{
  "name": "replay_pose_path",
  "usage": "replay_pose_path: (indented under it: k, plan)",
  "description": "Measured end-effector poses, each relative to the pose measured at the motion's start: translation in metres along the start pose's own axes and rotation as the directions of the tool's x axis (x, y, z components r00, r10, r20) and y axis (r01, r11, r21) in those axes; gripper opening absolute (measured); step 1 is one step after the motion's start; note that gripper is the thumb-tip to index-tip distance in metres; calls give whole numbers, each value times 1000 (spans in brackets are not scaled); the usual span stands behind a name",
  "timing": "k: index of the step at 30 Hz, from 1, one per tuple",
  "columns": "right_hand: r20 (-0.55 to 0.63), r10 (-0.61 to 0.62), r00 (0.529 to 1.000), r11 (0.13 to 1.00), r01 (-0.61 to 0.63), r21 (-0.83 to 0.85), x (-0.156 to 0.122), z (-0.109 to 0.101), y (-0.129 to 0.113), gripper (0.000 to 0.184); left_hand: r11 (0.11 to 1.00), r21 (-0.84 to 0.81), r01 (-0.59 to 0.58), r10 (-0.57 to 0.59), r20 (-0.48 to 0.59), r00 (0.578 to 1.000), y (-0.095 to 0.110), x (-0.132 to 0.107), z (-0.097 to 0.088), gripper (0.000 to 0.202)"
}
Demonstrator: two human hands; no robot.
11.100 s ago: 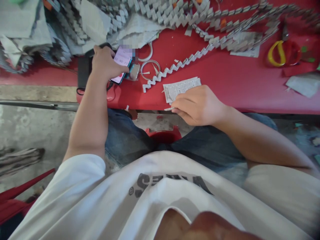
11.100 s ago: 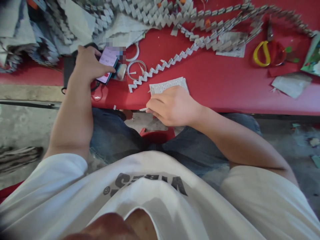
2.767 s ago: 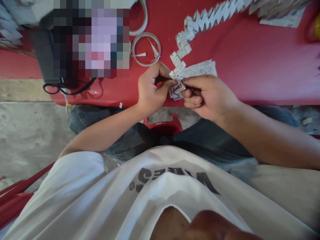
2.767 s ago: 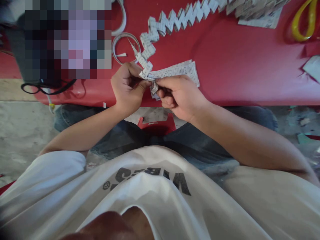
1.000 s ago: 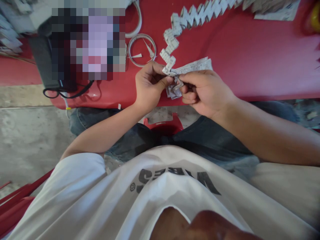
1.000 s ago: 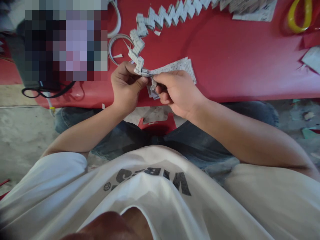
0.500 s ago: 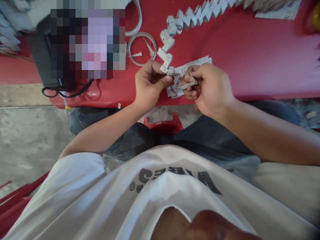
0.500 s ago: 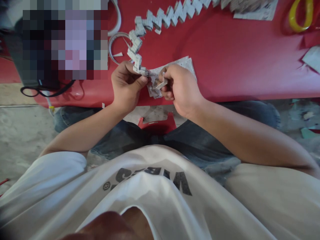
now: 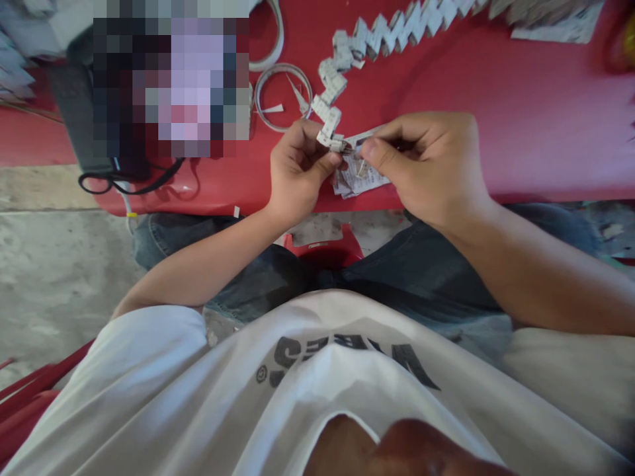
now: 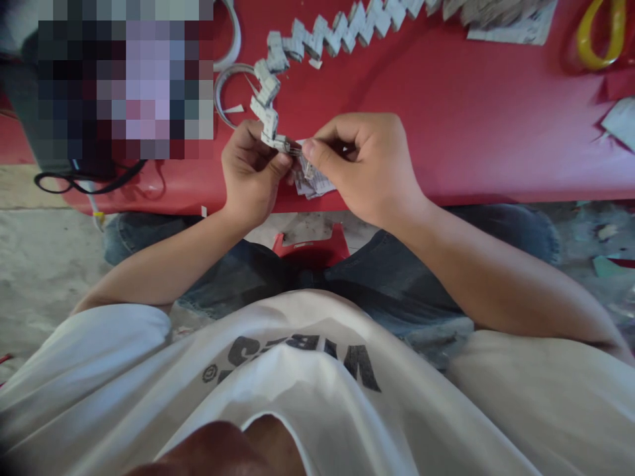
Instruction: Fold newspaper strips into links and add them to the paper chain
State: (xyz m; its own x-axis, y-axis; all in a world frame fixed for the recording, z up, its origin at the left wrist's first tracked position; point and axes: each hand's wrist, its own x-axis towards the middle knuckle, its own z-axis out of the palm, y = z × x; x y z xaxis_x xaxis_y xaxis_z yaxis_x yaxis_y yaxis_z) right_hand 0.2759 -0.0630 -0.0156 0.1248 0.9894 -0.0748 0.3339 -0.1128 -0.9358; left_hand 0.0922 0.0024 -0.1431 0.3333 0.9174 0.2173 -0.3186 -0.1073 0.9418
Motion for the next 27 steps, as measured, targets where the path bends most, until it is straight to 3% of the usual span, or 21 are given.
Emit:
replay_pose_path:
  k: [4,9,15,20,27]
  plan:
    - [44,106,993,993,-108,48,2,2,6,25,1000,15,10,-10,12,1000,-1,-3,-2,46]
    - [201,279,939,915,-323,241,5,3,8,34,999,-21,-28,29,29,999,6,1,-1,40]
    - [165,274,947,931,-305,202,4,5,5,27,996,-64,-56,58,34,998,15,2,4,32]
    - [135,271,953,933,-295,208,3,3,0,30,996,-81,47,-42,66,997,19,0,0,31]
    - [206,346,915,844,-400,357,0,4,-3,32,979,-82,186,-176,113,978,14,-1,-8,47]
